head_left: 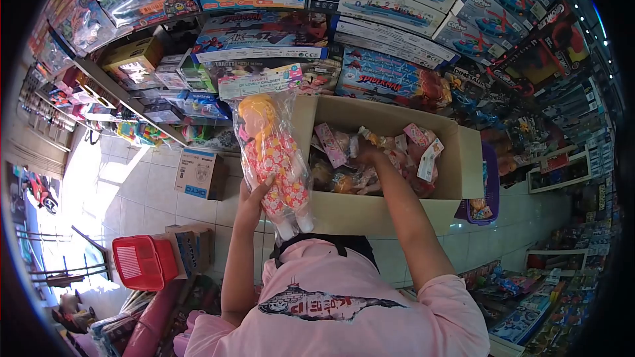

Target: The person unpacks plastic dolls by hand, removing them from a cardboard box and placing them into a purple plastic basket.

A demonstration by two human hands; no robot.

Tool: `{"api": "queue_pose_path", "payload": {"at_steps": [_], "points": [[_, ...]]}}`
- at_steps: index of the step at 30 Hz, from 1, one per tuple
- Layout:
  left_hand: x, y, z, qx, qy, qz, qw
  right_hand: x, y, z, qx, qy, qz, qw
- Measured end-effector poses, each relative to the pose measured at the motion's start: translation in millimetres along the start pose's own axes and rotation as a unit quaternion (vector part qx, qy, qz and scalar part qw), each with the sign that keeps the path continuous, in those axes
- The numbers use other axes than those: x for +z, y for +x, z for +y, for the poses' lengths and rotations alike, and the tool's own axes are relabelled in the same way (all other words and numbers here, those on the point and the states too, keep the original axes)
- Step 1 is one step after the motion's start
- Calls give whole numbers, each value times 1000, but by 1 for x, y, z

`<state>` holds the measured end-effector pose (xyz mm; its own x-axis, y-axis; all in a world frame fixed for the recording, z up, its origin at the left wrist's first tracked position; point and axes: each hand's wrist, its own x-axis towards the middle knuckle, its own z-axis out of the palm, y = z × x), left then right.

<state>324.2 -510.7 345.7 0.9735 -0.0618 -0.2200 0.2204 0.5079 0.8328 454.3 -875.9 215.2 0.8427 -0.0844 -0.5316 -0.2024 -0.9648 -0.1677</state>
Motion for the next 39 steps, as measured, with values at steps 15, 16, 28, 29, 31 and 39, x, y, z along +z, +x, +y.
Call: {"api": "queue_pose_path", "payload": {"at_steps": [15, 16, 28, 29, 31, 39], "points": [[18, 15, 11, -28, 29, -64, 997, -65, -55, 16, -261, 230, 230, 909], [22, 17, 13, -28, 23, -71, 997, -76, -71, 22, -202, 315, 218, 901], [88, 36, 8, -70, 15, -183, 980, -79, -269, 86, -120, 875, 295, 363], [95, 36, 4, -74, 24, -195, 978, -67, -278, 94, -98, 894, 293, 325], [116, 32, -1, -89, 21, -219, 972, -49, -298, 102, -114, 891, 317, 305], [189, 7, -49, -145, 32, -317, 937, 7, -378, 137, -113, 884, 392, 226]]}}
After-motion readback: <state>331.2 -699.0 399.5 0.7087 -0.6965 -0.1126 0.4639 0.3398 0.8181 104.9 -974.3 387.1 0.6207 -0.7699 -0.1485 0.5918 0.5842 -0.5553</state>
